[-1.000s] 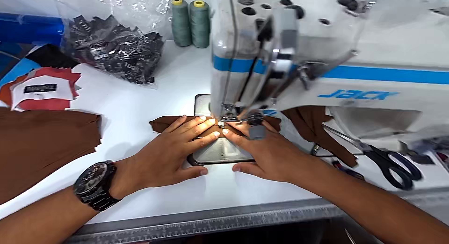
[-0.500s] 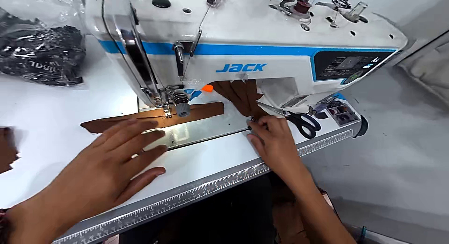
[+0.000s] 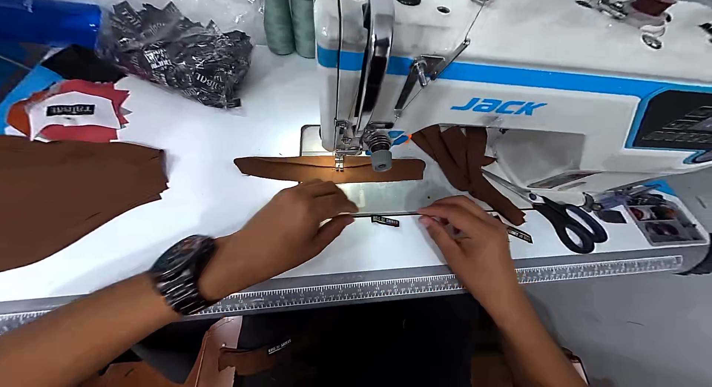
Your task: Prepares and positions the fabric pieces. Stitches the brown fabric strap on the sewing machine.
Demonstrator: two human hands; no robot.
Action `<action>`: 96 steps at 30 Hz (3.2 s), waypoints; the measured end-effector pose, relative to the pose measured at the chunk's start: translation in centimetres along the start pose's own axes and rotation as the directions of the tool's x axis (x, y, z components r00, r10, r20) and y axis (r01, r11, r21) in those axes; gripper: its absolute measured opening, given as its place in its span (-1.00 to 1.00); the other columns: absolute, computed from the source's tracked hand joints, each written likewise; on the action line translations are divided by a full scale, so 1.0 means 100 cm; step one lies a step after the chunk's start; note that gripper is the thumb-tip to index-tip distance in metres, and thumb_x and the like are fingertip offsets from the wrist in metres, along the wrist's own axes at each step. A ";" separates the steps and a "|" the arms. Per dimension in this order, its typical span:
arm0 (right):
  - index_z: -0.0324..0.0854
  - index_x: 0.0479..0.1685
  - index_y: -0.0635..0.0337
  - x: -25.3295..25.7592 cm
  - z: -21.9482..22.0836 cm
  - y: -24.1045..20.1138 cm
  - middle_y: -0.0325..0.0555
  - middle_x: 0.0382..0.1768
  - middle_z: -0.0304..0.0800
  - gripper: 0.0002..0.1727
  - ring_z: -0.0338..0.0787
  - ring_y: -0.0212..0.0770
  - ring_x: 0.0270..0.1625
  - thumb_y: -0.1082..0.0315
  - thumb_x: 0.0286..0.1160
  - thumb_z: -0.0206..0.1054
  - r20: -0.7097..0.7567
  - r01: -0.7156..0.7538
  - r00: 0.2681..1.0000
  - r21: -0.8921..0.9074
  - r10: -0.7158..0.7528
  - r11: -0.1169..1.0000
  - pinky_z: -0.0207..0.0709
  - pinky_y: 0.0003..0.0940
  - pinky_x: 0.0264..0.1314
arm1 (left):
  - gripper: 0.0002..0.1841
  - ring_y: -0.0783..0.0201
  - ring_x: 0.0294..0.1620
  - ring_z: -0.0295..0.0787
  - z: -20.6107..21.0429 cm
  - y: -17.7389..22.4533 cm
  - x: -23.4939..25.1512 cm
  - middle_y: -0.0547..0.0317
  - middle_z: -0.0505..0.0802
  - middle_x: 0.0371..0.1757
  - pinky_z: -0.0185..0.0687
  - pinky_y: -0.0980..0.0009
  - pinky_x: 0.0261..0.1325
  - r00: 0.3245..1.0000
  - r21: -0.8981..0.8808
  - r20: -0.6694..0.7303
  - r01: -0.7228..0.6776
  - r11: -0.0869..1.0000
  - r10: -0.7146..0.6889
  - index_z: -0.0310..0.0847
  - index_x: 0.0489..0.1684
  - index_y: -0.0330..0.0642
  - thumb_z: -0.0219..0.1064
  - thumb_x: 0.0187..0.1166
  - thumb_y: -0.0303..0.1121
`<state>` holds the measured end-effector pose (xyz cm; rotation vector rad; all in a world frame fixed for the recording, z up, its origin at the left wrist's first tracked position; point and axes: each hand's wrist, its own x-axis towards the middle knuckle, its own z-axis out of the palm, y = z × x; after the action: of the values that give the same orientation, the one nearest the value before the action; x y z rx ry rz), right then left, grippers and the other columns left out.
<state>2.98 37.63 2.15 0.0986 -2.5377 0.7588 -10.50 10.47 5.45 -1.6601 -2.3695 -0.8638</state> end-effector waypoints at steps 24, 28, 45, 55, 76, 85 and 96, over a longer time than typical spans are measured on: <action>0.87 -0.17 -0.02 0.088 0.034 -0.018 -0.31 -0.10 0.84 -0.86 0.77 -0.34 0.03 0.23 0.57 0.40 0.300 0.023 0.952 0.145 -0.066 0.989 0.66 -0.24 0.11 | -0.89 0.36 -0.32 0.73 -0.005 -0.028 0.005 0.17 0.81 -0.26 0.71 0.37 -0.23 0.929 -0.195 -0.022 0.359 0.913 -0.370 0.73 -0.12 -0.22 0.34 0.63 -0.38; 0.87 -0.23 -0.08 0.112 0.054 -0.009 -0.34 -0.30 0.83 -0.82 0.74 -0.23 -0.02 0.12 0.56 0.39 0.352 0.092 0.928 0.094 -0.120 0.991 0.39 0.16 0.27 | -0.89 0.37 -0.16 0.74 -0.017 -0.053 0.000 0.24 0.78 -0.17 0.73 0.42 -0.05 0.941 -0.004 -0.078 0.330 0.944 -0.329 0.78 -0.12 -0.12 0.35 0.58 -0.35; 0.85 -0.13 -0.01 0.112 0.093 -0.001 -0.18 -0.17 0.88 -0.68 0.83 -0.25 0.04 -0.04 0.50 0.40 0.303 0.017 0.953 -0.096 0.013 0.995 0.66 -0.08 0.13 | -0.64 0.17 0.34 0.76 0.016 -0.062 -0.013 0.10 0.85 0.29 0.59 0.31 0.44 0.997 0.329 0.006 -0.072 0.941 0.075 0.82 0.23 -0.08 0.11 0.74 -0.28; 0.84 0.15 0.00 0.087 0.073 0.013 -0.22 0.07 0.89 -0.65 0.81 -0.18 0.22 0.30 0.65 0.14 0.311 0.490 0.845 -0.123 -0.435 0.863 0.66 -0.26 0.31 | -0.63 0.21 0.35 0.75 0.016 -0.064 -0.013 0.17 0.86 0.29 0.56 0.34 0.44 0.996 0.341 0.002 -0.085 0.936 0.089 0.86 0.20 -0.06 0.09 0.74 -0.28; 0.73 0.34 0.00 0.076 0.070 0.010 -0.18 0.24 0.83 -0.59 0.72 -0.13 0.41 0.13 0.82 0.03 0.389 0.573 0.783 -0.151 -0.485 0.805 0.54 -0.23 0.50 | -0.60 0.22 0.52 0.64 0.016 -0.061 -0.023 0.15 0.80 0.41 0.46 0.35 0.59 0.996 0.287 0.045 -0.086 0.954 0.076 0.78 0.32 -0.10 0.02 0.80 -0.26; 0.73 0.34 -0.02 0.078 0.070 0.009 -0.18 0.22 0.82 -0.60 0.72 -0.12 0.36 0.16 0.81 0.04 0.401 0.575 0.781 -0.160 -0.479 0.803 0.57 -0.24 0.41 | -0.59 0.23 0.51 0.65 0.016 -0.062 -0.022 0.16 0.81 0.39 0.48 0.35 0.57 0.997 0.294 0.041 -0.077 0.953 0.068 0.79 0.31 -0.07 0.01 0.81 -0.22; 0.74 0.32 -0.03 0.085 0.073 0.008 -0.21 0.17 0.83 -0.58 0.74 -0.16 0.31 0.10 0.80 0.02 0.421 0.556 0.785 -0.156 -0.455 0.816 0.60 -0.29 0.38 | -0.47 0.23 0.48 0.62 0.014 -0.067 -0.014 0.23 0.80 0.35 0.38 0.27 0.59 0.995 0.362 0.079 -0.078 0.929 0.053 0.71 0.44 0.04 -0.15 0.85 -0.02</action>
<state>-7.75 34.98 0.49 0.8783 -2.7279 0.1739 -15.65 8.48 1.13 -1.6227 -2.3214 -0.3293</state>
